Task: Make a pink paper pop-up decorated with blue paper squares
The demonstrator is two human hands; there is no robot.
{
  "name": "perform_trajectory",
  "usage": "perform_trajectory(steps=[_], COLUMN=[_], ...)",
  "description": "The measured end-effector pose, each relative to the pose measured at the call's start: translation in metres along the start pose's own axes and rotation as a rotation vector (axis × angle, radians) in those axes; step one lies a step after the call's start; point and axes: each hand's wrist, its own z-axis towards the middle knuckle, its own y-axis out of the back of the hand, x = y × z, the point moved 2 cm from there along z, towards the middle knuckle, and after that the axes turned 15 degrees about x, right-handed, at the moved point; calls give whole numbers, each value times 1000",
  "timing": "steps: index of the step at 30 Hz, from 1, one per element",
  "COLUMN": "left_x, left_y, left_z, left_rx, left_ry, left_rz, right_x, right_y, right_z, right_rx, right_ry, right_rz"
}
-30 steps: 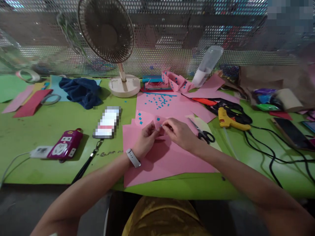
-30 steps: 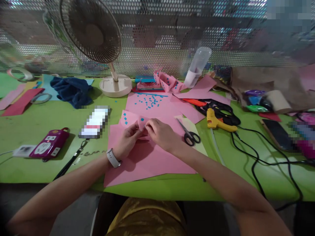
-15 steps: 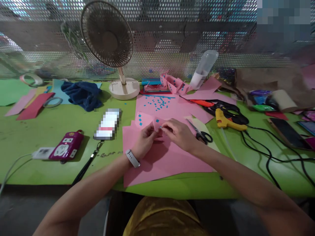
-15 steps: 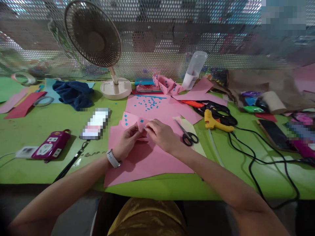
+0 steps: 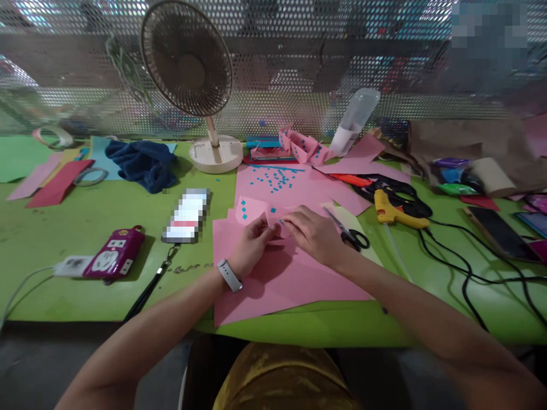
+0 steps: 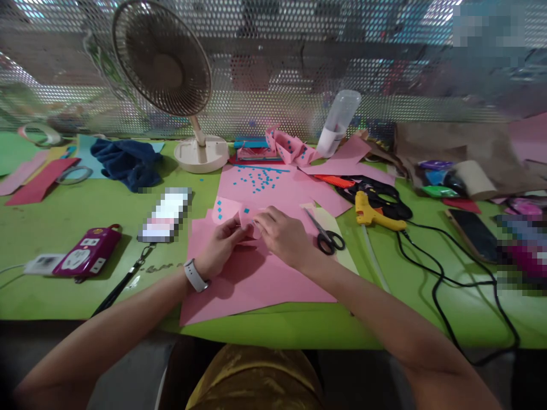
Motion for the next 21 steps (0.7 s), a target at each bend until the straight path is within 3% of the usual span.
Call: perform_trajectory(steps=[9, 16, 21], left_x=[-2, -1, -1], left_y=[0, 2, 2], left_z=[1, 2, 1], left_rx=[14, 13, 31], left_ry=[-19, 7, 3], left_rz=[-28, -57, -47], right_x=[-4, -4, -6], right_y=[-1, 8, 5], right_z=[0, -2, -2], right_rx=[-41, -205, -193], right_ry=[-10, -27, -10], right_rz=[58, 15, 67])
